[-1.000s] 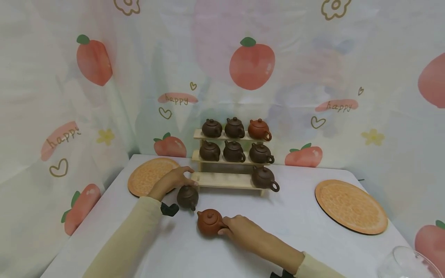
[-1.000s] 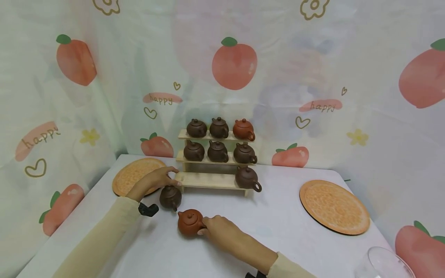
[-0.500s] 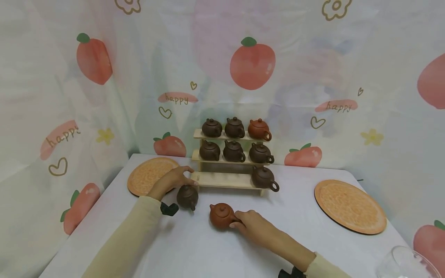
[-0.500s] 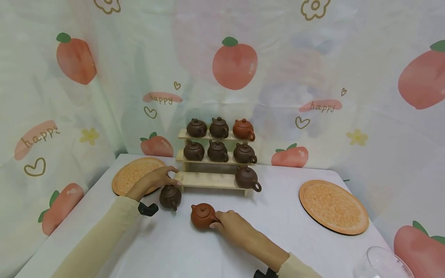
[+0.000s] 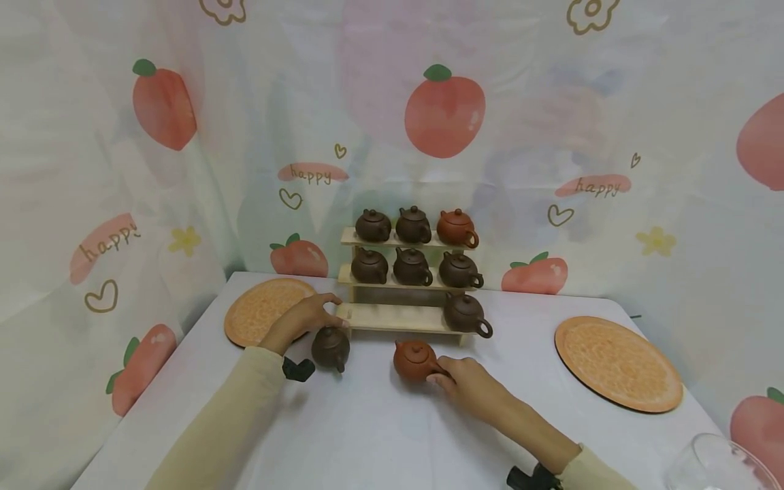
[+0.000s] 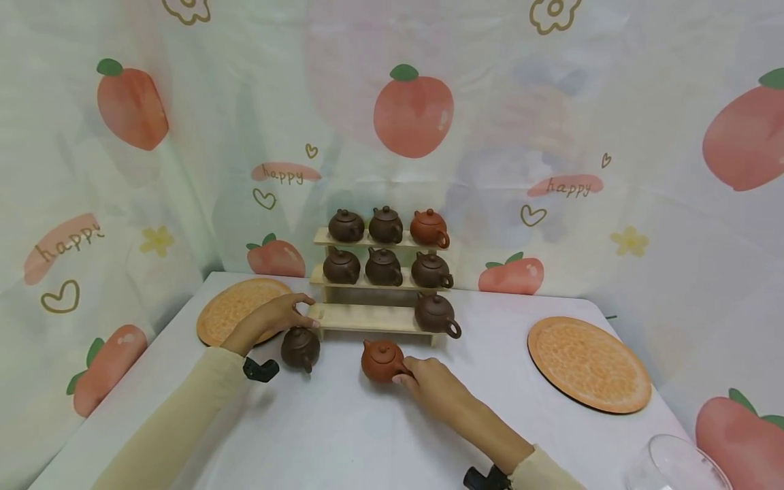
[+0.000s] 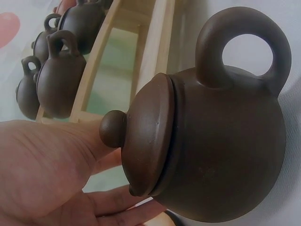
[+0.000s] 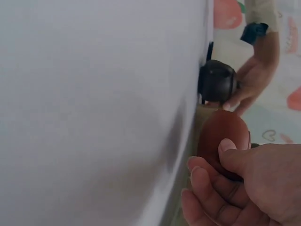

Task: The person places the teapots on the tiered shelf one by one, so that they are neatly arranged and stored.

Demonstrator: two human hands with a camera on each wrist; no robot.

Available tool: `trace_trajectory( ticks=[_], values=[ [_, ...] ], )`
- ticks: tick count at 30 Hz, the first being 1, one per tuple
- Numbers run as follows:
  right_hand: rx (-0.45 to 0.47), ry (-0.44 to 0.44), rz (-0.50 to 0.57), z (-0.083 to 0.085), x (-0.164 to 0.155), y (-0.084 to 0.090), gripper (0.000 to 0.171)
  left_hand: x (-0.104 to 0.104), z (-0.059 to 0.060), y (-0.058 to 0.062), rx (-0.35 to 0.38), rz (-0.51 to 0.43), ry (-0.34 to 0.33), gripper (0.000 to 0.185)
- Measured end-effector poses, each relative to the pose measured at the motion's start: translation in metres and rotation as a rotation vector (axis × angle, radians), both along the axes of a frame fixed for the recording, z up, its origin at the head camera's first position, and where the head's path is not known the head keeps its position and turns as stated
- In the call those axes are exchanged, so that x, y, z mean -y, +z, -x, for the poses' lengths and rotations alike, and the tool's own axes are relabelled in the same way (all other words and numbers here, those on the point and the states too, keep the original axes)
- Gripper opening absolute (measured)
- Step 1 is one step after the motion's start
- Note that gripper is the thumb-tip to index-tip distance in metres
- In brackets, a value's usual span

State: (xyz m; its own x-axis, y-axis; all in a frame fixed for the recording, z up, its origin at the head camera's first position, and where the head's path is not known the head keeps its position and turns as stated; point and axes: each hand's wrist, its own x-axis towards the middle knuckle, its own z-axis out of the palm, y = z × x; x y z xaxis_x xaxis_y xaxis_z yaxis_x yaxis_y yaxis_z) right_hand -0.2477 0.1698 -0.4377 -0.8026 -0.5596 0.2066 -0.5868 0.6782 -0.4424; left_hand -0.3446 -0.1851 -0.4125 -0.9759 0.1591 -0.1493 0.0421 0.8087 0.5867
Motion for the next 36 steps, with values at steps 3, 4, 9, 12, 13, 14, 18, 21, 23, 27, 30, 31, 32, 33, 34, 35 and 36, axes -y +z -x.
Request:
trace_trajectory(
  ticks=[3,4,9,12,13,14,18,21,23,27,30,31,32,33,34,35,36],
  values=[
    [0.018,-0.015,0.024,0.002,-0.002,0.009,0.020,0.000,0.001,0.000,-0.006,0.004,-0.003,0.063],
    [0.025,-0.019,0.031,0.003,-0.003,0.012,0.019,0.000,0.001,0.001,-0.010,0.009,-0.007,0.063],
    [0.034,-0.033,0.045,0.006,-0.005,0.023,0.014,0.001,0.000,0.001,-0.010,0.018,-0.018,0.063],
    [0.022,-0.048,0.044,0.009,-0.005,0.029,0.011,0.001,-0.002,0.003,-0.010,0.015,-0.021,0.063],
    [0.019,-0.054,0.043,0.010,-0.005,0.030,0.011,0.001,-0.002,0.004,-0.010,0.013,-0.024,0.063],
    [0.018,-0.062,0.045,0.012,-0.005,0.032,0.010,0.001,-0.003,0.004,-0.011,0.012,-0.026,0.063],
    [0.024,-0.098,0.044,0.016,-0.002,0.036,0.012,0.002,-0.001,0.002,-0.005,-0.001,-0.022,0.062],
    [0.030,-0.127,0.047,0.020,0.002,0.037,0.015,0.002,0.001,-0.001,-0.006,0.000,-0.019,0.062],
    [0.029,-0.152,0.050,0.024,0.006,0.037,0.016,0.002,0.002,-0.002,-0.008,0.003,-0.019,0.062],
    [0.037,-0.209,0.054,0.031,0.015,0.036,0.018,0.002,0.002,-0.003,-0.004,-0.006,-0.016,0.062],
    [0.046,-0.248,0.049,0.035,0.022,0.036,0.019,0.002,0.001,-0.002,-0.001,-0.015,-0.013,0.062],
    [0.043,-0.254,0.046,0.036,0.023,0.035,0.018,0.002,0.001,-0.002,0.002,-0.018,-0.010,0.063],
    [0.044,-0.263,0.043,0.037,0.025,0.035,0.018,0.001,0.000,-0.002,0.006,-0.022,-0.007,0.063],
    [0.042,-0.268,0.040,0.039,0.027,0.035,0.018,0.001,0.000,-0.001,0.010,-0.025,-0.005,0.063],
    [0.039,-0.274,0.037,0.040,0.028,0.035,0.019,0.001,0.000,-0.001,0.015,-0.026,-0.002,0.064],
    [0.037,-0.278,0.036,0.041,0.029,0.035,0.019,0.001,-0.001,-0.001,0.020,-0.028,0.000,0.064],
    [0.032,-0.281,0.034,0.042,0.031,0.034,0.020,0.000,-0.001,0.000,0.024,-0.029,0.002,0.065]
  ],
)
